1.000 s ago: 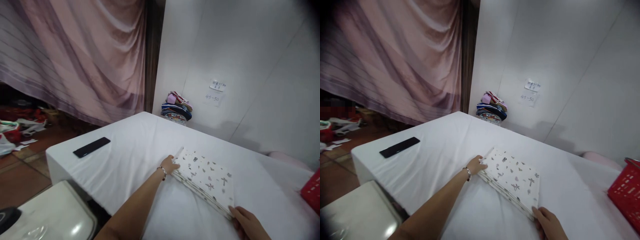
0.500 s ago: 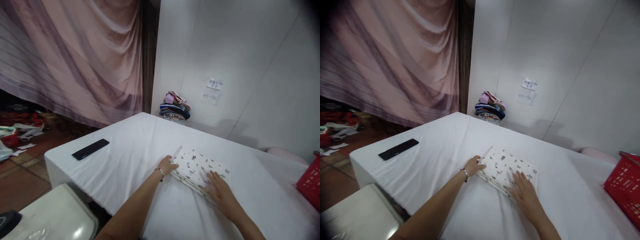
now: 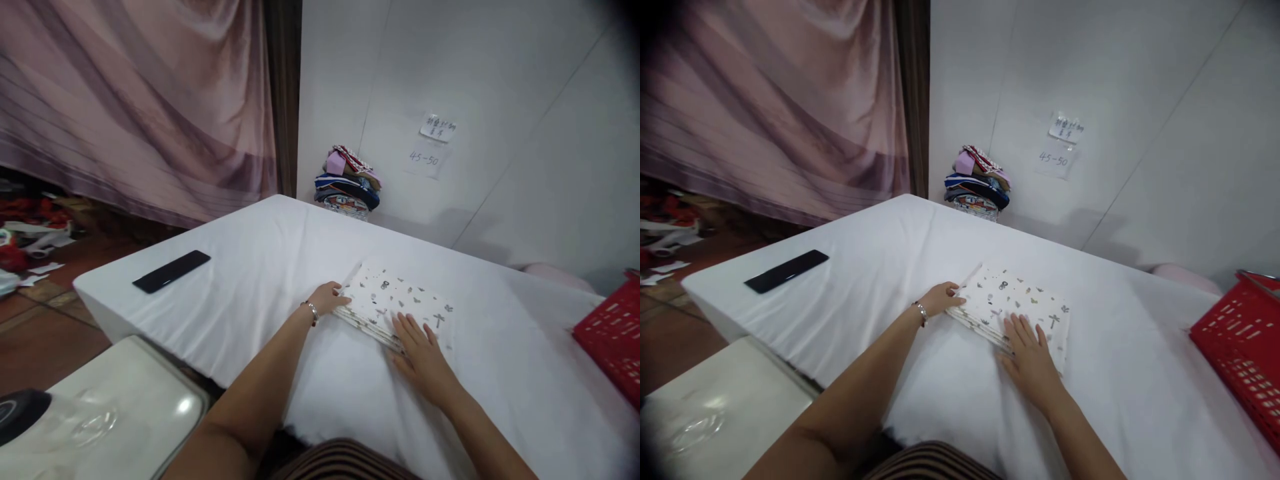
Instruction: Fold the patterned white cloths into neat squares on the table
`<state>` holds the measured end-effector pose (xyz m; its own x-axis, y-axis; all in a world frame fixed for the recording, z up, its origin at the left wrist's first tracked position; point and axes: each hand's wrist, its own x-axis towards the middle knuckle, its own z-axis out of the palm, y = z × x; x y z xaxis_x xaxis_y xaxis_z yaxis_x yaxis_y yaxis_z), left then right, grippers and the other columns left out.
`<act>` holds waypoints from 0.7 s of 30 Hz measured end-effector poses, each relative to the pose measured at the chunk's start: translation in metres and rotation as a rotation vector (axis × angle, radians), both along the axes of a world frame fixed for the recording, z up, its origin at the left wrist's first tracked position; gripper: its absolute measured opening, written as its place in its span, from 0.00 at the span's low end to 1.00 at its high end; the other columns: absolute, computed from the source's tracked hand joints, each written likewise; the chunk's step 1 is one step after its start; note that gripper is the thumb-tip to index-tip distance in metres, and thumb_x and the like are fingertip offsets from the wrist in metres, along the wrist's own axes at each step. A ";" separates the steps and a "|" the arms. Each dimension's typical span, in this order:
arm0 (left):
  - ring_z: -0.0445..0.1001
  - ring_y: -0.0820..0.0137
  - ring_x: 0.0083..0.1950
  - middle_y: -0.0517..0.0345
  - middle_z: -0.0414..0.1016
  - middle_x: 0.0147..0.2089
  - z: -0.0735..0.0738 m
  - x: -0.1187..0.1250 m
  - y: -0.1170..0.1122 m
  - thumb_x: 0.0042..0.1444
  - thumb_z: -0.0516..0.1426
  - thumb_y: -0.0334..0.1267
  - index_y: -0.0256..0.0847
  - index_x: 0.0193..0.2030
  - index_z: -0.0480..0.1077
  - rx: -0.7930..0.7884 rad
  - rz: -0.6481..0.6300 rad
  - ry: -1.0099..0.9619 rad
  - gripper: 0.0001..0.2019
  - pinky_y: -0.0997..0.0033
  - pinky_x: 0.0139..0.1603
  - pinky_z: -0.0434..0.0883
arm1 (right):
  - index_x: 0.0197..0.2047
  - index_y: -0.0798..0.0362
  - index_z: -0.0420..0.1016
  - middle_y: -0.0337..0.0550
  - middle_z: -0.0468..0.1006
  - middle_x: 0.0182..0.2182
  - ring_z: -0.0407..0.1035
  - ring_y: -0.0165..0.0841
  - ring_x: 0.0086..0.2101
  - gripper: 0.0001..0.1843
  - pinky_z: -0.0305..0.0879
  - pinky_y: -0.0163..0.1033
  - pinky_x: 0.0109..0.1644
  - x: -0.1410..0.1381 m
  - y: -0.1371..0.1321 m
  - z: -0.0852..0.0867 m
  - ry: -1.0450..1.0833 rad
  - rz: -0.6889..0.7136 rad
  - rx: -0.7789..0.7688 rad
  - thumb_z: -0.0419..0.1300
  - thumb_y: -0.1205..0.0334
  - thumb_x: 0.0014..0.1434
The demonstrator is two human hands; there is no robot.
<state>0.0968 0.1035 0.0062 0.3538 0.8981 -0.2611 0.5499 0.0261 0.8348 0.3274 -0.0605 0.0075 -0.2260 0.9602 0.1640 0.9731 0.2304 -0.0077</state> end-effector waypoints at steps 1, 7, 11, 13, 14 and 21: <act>0.71 0.68 0.41 0.50 0.67 0.49 0.000 -0.002 0.001 0.42 0.60 0.48 0.39 0.52 0.62 -0.013 -0.007 -0.011 0.30 0.76 0.30 0.68 | 0.65 0.51 0.41 0.46 0.47 0.63 0.39 0.40 0.61 0.32 0.40 0.54 0.61 -0.005 0.002 0.000 0.008 0.028 0.001 0.44 0.51 0.61; 0.70 0.72 0.36 0.57 0.70 0.44 0.010 -0.008 -0.002 0.44 0.59 0.43 0.41 0.46 0.68 0.273 -0.013 0.059 0.21 0.74 0.37 0.68 | 0.65 0.53 0.41 0.48 0.48 0.62 0.41 0.40 0.61 0.33 0.44 0.54 0.60 -0.020 0.008 -0.015 0.020 0.079 -0.001 0.46 0.54 0.60; 0.69 0.72 0.38 0.59 0.71 0.41 0.024 -0.011 -0.011 0.49 0.55 0.40 0.44 0.41 0.72 0.459 -0.117 -0.064 0.12 0.74 0.41 0.66 | 0.65 0.52 0.43 0.47 0.50 0.62 0.43 0.39 0.61 0.31 0.45 0.53 0.60 -0.017 0.007 -0.013 0.073 0.081 -0.034 0.45 0.54 0.61; 0.68 0.71 0.42 0.59 0.71 0.42 0.027 -0.013 -0.018 0.49 0.56 0.39 0.45 0.39 0.73 0.482 -0.212 -0.095 0.10 0.73 0.43 0.66 | 0.64 0.52 0.45 0.46 0.51 0.62 0.44 0.39 0.60 0.29 0.47 0.53 0.60 -0.017 0.007 -0.007 0.122 0.065 -0.046 0.44 0.54 0.61; 0.67 0.70 0.45 0.59 0.71 0.43 0.027 -0.014 -0.020 0.48 0.57 0.38 0.45 0.38 0.73 0.488 -0.253 -0.095 0.09 0.73 0.45 0.65 | 0.64 0.51 0.47 0.46 0.52 0.61 0.45 0.39 0.60 0.28 0.47 0.53 0.59 -0.018 0.008 -0.004 0.144 0.059 -0.039 0.43 0.55 0.62; 0.63 0.68 0.49 0.58 0.69 0.44 0.017 -0.016 -0.027 0.48 0.57 0.35 0.47 0.39 0.73 0.599 -0.357 -0.001 0.10 0.68 0.51 0.62 | 0.54 0.52 0.65 0.50 0.69 0.50 0.61 0.40 0.51 0.19 0.58 0.50 0.53 -0.033 0.025 0.002 0.275 0.116 0.163 0.45 0.63 0.61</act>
